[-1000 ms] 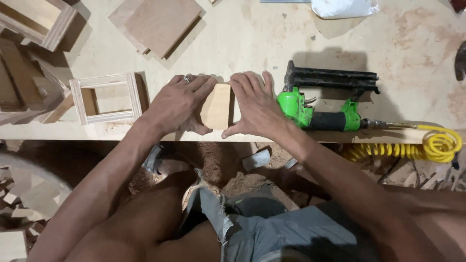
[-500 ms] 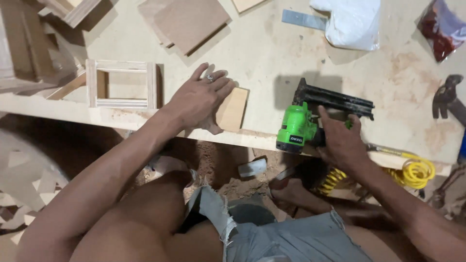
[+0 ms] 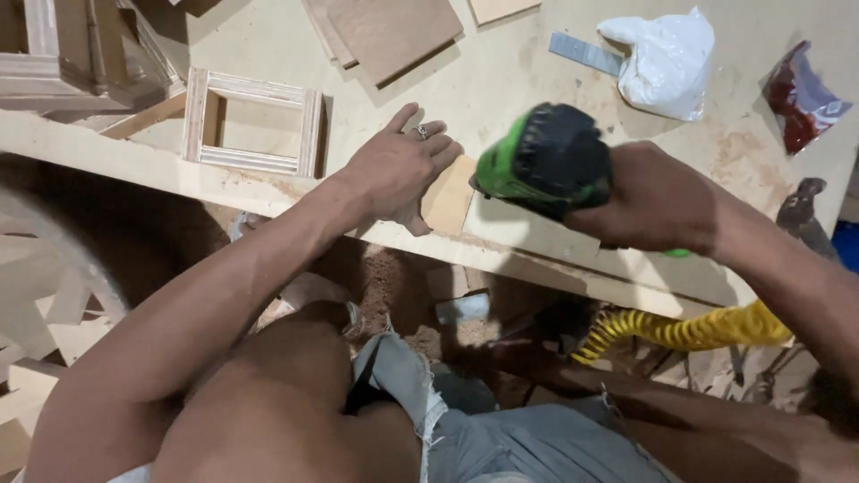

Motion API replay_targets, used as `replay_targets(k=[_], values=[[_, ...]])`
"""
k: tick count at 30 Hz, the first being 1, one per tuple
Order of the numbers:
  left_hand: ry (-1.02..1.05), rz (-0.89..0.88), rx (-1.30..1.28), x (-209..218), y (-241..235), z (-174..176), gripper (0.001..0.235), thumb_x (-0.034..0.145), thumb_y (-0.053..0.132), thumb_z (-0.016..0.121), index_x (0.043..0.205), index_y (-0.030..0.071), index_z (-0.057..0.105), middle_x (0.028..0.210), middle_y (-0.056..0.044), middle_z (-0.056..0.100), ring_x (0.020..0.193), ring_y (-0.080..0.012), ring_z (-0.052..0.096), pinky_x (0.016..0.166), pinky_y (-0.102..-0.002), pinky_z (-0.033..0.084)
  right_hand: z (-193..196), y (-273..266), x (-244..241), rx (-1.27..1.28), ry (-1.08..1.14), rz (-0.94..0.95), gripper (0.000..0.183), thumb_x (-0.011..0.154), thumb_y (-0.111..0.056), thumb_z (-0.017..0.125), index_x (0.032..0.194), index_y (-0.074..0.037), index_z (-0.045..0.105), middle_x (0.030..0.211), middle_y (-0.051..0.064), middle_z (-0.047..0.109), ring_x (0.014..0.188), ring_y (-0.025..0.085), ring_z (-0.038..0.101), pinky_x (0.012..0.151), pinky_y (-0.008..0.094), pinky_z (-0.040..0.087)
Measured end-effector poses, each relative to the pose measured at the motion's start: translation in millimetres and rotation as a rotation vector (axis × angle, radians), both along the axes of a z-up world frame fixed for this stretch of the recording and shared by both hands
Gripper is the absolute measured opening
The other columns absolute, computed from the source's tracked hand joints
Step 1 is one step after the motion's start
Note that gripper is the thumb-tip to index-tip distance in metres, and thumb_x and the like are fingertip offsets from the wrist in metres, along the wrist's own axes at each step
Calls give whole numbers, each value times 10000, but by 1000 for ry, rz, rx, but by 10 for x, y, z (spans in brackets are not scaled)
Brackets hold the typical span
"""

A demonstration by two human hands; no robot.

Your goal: Assembling small wooden boxes by applying glue to pre-made frames and nailing on base plates using a pneumatic nail gun.

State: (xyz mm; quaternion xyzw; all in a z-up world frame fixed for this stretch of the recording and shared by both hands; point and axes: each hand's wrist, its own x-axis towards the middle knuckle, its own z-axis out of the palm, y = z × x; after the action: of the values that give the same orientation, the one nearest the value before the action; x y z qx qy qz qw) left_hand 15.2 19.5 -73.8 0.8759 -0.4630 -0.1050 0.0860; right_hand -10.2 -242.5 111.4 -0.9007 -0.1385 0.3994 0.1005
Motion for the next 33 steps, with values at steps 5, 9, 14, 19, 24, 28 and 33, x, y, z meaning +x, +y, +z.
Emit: replay_targets(k=[5, 9, 14, 19, 24, 28, 33], values=[[57, 8, 19, -20, 8, 83, 1223, 578, 802, 787, 1458, 44, 407, 1434, -128, 519, 1447, -374, 338, 1206, -582, 81, 81, 352, 152, -242, 10, -172, 266, 841, -247, 689, 730, -5, 678, 604, 127, 665, 493, 241, 603, 487, 358, 467], [45, 10, 18, -31, 8, 91, 1170, 589, 776, 788, 1435, 51, 433, 1374, -118, 560, 1426, -373, 378, 1204, -600, 100, 184, 513, 173, -313, 126, -238, 319, 902, -202, 610, 1204, -106, 650, 802, 155, 707, 639, 272, 656, 572, 381, 574], [41, 4, 65, -34, -14, 132, 1217, 595, 787, 777, 1470, 34, 392, 1427, -151, 525, 1447, -363, 343, 1206, -593, 87, 74, 323, 180, -255, 88, -175, 147, 907, -222, 666, 911, -76, 657, 761, 112, 657, 635, 240, 672, 575, 349, 615], [72, 23, 57, -87, 4, 159, 1148, 610, 752, 788, 1449, 63, 416, 1391, -125, 550, 1431, -359, 374, 1213, -580, 93, 78, 236, -10, -211, 96, -172, 165, 837, -189, 675, 965, -89, 702, 735, 112, 767, 614, 231, 766, 557, 340, 630], [85, 17, 24, -18, -8, 131, 1147, 561, 740, 833, 1398, 53, 454, 1327, -108, 582, 1436, -372, 378, 1210, -593, 76, -99, 138, -102, -247, 121, -75, 191, 841, -247, 722, 813, -87, 621, 617, 62, 665, 546, 192, 696, 519, 298, 590], [63, 22, 32, -38, 0, 143, 1091, 587, 779, 802, 1348, 73, 470, 1312, -118, 590, 1419, -367, 402, 1204, -594, 98, -148, 183, -148, -283, 158, -139, 405, 898, -254, 749, 624, -93, 498, 526, 44, 549, 417, 166, 482, 400, 261, 354], [52, 17, -4, -39, -17, 208, 1045, 575, 773, 823, 1282, 72, 504, 1260, -131, 618, 1393, -377, 435, 1211, -601, 106, -147, 152, -146, -314, 128, 24, 155, 870, -300, 652, 865, -149, 622, 665, 14, 650, 542, 144, 615, 524, 251, 527]])
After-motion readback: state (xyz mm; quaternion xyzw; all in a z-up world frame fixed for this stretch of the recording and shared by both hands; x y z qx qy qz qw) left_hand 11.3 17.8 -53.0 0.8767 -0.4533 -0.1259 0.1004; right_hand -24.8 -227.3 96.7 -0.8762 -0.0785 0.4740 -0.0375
